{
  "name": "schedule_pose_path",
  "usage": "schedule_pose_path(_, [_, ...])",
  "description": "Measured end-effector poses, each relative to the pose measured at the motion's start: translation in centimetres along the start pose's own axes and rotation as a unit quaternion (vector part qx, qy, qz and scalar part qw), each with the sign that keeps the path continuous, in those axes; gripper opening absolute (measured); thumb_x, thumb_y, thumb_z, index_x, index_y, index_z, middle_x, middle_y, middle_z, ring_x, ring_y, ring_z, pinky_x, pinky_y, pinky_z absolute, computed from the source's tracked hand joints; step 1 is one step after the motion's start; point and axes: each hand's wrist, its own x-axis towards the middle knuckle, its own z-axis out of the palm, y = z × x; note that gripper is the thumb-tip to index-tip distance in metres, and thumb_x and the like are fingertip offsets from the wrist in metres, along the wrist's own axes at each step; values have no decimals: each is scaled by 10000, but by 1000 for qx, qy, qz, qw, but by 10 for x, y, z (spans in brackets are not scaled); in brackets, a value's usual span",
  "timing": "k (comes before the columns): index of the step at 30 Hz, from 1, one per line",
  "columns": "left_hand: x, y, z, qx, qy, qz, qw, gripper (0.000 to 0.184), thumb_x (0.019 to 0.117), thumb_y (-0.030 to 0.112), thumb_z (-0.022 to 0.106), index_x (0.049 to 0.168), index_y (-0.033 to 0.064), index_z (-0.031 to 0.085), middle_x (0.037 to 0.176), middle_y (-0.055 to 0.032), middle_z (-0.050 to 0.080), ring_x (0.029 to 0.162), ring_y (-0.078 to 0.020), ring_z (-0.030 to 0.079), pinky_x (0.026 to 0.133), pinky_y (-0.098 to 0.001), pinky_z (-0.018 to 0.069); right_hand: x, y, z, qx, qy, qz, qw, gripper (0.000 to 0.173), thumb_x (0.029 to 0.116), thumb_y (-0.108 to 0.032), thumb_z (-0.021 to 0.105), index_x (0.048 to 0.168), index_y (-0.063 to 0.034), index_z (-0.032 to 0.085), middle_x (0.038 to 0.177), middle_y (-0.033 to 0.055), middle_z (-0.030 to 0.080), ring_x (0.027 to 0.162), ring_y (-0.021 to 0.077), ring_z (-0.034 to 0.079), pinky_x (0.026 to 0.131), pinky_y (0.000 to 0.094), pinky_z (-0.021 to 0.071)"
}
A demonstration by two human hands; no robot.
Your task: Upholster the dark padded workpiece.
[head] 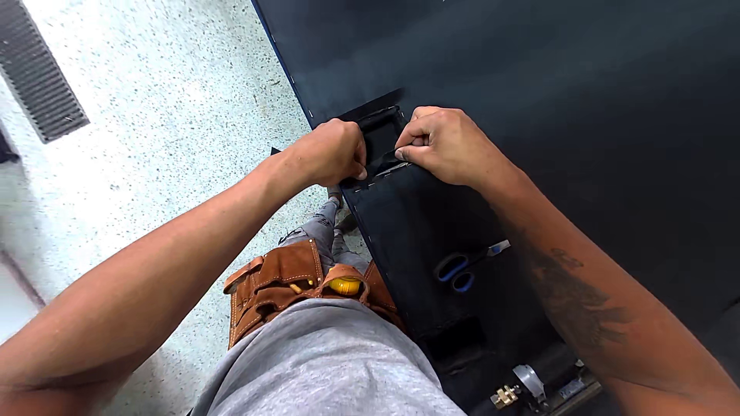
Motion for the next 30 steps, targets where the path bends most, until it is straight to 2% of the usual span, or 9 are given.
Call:
schedule_pose_path(5, [-5, 7, 20, 65, 111, -28, 991, 91, 838, 285, 737, 797, 206, 722, 741, -5, 677, 738, -233, 673, 625, -541, 536, -1, -2, 2, -19, 13, 4, 1000, 127, 940, -366, 677, 913, -271, 756, 927, -74, 631, 811, 98, 606, 713, 399, 531])
schedule_pose_path(8, [-18, 10, 33, 109, 166, 1, 980, 91, 876, 264, 679, 845, 183, 703, 847, -20, 676, 819, -261, 678, 641, -556, 530, -11, -2, 9, -28, 58, -34, 997, 122, 955, -313, 660, 934, -243, 757, 949, -48, 629, 838, 110, 610, 721, 383, 534])
schedule_pose_path(11, [-36, 9, 43, 100, 211, 41, 971, 87, 926, 229, 643, 916, 198, 724, 884, 6, 649, 787, -211, 661, 618, -492, 532, -27, 3, 16, 3, 114, -96, 989, 112, 966, -249, 665, 952, -209, 769, 933, -30, 615, 834, 102, 600, 722, 328, 534])
schedule_pose_path(14, [-44, 10, 45, 59, 175, 73, 980, 124, 936, 211, 622, 991, 210, 734, 958, 17, 648, 836, -177, 659, 672, -462, 557, -39, 10, 21, 24, 123, -131, 983, 135, 979, -208, 655, 1004, -190, 786, 967, -13, 624, 896, 111, 609, 782, 315, 546])
schedule_pose_path(16, [-41, 8, 40, 10, 158, 79, 984, 145, 947, 296, 644, 1022, 209, 733, 983, 27, 657, 846, -144, 653, 730, -434, 576, -40, 13, 18, 32, 105, -131, 985, 146, 986, -209, 649, 1031, -194, 787, 989, -14, 626, 896, 98, 611, 779, 297, 553])
schedule_pose_path(19, [-27, 12, 36, -30, 181, 54, 982, 344, 990, 515, 606, 1079, 221, 762, 975, 35, 722, 893, -127, 690, 817, -446, 583, -34, 12, 8, 27, 59, -112, 992, 160, 986, -304, 641, 1002, -216, 773, 971, -38, 619, 826, 69, 591, 718, 283, 537])
schedule_pose_path(22, [-13, 19, 40, -38, 172, 34, 984, 258, 1003, 429, 617, 977, 243, 793, 939, 34, 749, 904, -155, 707, 808, -497, 577, -20, 2, -6, -36, -14, -91, 995, 221, 985, -427, 617, 953, -259, 757, 952, -62, 621, 822, 87, 599, 712, 352, 532])
schedule_pose_path(26, [-5, 20, 29, -46, 144, -1, 988, 162, 976, 340, 673, 903, 235, 772, 838, 25, 723, 819, -168, 693, 726, -500, 566, 1, -17, -19, -129, -81, -64, 986, 194, 995, -319, 587, 1011, -270, 774, 1031, -24, 671, 970, 176, 658, 792, 483, 555])
schedule_pose_path(30, [2, 20, 28, -32, 162, -22, 986, 66, 875, 289, 734, 882, 224, 743, 789, 15, 700, 777, -194, 685, 669, -514, 554, 18, -27, -23, -181, -97, -78, 976, 107, 937, -245, 628, 876, -224, 713, 956, -8, 640, 882, 207, 647, 677, 505, 515])
